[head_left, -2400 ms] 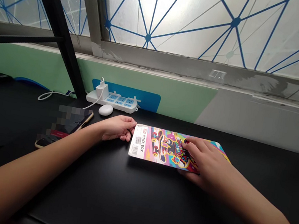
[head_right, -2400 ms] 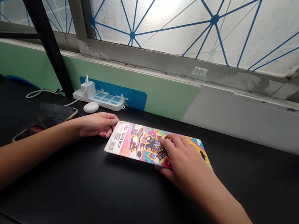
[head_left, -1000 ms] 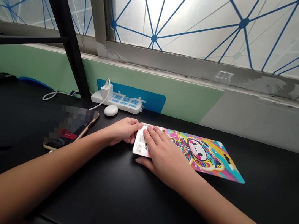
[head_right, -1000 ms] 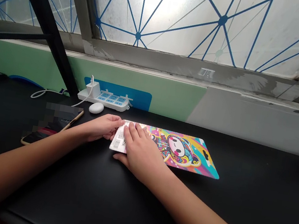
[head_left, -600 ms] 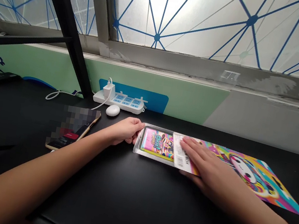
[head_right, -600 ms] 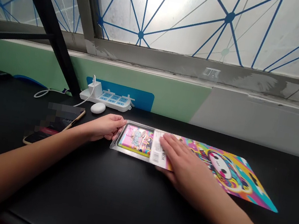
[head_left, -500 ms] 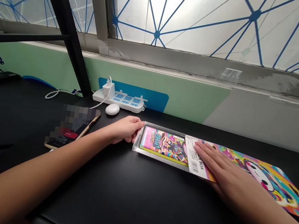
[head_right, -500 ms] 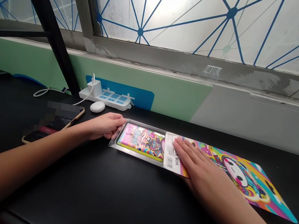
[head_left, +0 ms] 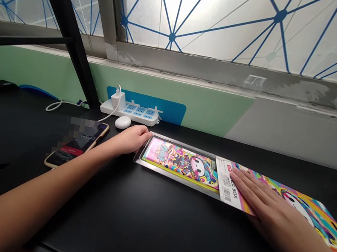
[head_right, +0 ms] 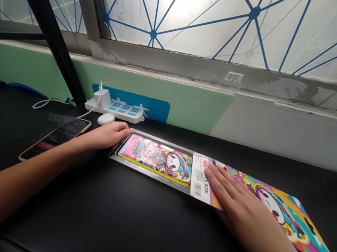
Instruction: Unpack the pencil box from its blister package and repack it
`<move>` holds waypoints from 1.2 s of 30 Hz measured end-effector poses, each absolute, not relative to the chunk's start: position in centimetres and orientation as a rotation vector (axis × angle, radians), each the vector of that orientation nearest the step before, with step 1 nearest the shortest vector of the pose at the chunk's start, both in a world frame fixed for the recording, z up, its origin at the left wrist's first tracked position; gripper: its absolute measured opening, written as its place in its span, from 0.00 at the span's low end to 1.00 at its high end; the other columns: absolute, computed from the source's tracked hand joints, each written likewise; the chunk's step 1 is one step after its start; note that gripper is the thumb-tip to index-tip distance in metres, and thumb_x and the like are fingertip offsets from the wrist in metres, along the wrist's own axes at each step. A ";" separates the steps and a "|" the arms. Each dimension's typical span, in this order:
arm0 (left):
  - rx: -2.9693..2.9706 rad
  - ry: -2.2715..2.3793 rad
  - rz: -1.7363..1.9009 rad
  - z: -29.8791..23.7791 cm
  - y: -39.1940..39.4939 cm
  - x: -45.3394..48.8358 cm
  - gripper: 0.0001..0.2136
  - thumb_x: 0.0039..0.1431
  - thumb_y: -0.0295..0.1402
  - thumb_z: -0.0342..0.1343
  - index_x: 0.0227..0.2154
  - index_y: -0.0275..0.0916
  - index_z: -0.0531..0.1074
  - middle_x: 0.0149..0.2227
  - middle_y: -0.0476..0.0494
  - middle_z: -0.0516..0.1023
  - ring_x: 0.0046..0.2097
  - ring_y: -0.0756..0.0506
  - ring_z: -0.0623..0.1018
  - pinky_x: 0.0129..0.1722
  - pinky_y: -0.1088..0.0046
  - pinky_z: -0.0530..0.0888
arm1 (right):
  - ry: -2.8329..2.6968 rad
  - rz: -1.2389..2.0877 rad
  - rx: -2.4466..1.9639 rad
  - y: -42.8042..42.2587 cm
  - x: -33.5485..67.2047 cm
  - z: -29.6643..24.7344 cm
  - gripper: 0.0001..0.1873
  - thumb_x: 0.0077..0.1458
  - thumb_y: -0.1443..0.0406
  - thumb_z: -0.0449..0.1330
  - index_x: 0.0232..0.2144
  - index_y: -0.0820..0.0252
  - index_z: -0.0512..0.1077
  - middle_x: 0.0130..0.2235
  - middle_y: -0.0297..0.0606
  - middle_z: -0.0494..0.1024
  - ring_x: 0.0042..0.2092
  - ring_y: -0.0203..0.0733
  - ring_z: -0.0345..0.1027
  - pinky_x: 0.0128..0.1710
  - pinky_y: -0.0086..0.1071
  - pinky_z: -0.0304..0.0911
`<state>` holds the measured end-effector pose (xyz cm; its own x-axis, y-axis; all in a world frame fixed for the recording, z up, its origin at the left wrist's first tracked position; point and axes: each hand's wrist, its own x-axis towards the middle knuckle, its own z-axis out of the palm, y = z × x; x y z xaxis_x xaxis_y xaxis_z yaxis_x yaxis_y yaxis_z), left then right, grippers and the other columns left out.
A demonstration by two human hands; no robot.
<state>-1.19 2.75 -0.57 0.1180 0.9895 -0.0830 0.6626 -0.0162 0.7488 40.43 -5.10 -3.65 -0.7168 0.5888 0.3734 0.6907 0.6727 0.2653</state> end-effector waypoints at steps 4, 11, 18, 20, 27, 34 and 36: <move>1.979 1.669 0.792 -0.5 2.5 -0.8 0.07 0.66 0.34 0.55 0.45 0.40 0.71 0.44 0.38 0.79 0.48 0.36 0.78 0.48 0.63 0.73 | -2.581 -0.555 -1.010 -4.6 39.1 -3.7 0.38 0.70 0.62 0.52 0.76 0.54 0.42 0.69 0.47 0.66 0.65 0.60 0.66 0.58 0.54 0.70; 2.517 1.320 0.658 0.2 -0.7 2.6 0.17 0.71 0.37 0.51 0.58 0.38 0.71 0.66 0.31 0.68 0.69 0.35 0.64 0.68 0.54 0.59 | -2.587 -0.493 -1.022 -4.2 38.2 -4.0 0.38 0.70 0.64 0.52 0.76 0.56 0.42 0.70 0.49 0.65 0.68 0.59 0.61 0.60 0.54 0.68; 2.568 1.211 0.215 0.1 -2.4 4.2 0.29 0.76 0.49 0.38 0.72 0.42 0.56 0.76 0.33 0.48 0.76 0.33 0.49 0.70 0.43 0.46 | -2.584 -0.428 -1.019 -3.8 37.6 -3.9 0.39 0.68 0.68 0.53 0.75 0.51 0.43 0.70 0.44 0.65 0.68 0.55 0.61 0.62 0.52 0.68; 2.535 1.209 0.216 0.1 -2.0 3.9 0.29 0.75 0.51 0.38 0.72 0.46 0.56 0.76 0.38 0.47 0.76 0.35 0.47 0.71 0.46 0.45 | -2.586 -0.424 -1.007 -4.0 38.5 -4.0 0.39 0.67 0.70 0.52 0.75 0.49 0.44 0.70 0.42 0.65 0.67 0.54 0.63 0.61 0.51 0.69; 2.487 1.214 0.256 0.0 -0.2 2.4 0.29 0.73 0.52 0.42 0.71 0.46 0.59 0.76 0.40 0.47 0.76 0.36 0.47 0.72 0.48 0.44 | -2.549 -0.457 -1.138 -4.9 44.6 -3.0 0.39 0.67 0.72 0.49 0.74 0.42 0.47 0.65 0.41 0.72 0.57 0.57 0.76 0.53 0.48 0.76; 1.889 0.981 0.811 0.9 -1.1 2.8 0.13 0.70 0.41 0.54 0.45 0.39 0.79 0.50 0.38 0.83 0.53 0.40 0.81 0.54 0.65 0.75 | -2.520 -0.449 -0.880 -8.8 37.0 -0.1 0.38 0.68 0.74 0.44 0.75 0.46 0.47 0.72 0.37 0.61 0.70 0.56 0.57 0.70 0.56 0.55; 1.552 0.808 0.793 1.4 -2.0 3.3 0.12 0.69 0.42 0.57 0.43 0.38 0.76 0.41 0.41 0.83 0.38 0.45 0.83 0.40 0.69 0.80 | -2.606 -0.488 -0.728 -9.6 34.1 -0.2 0.34 0.69 0.73 0.44 0.74 0.53 0.49 0.70 0.39 0.65 0.71 0.52 0.55 0.71 0.53 0.52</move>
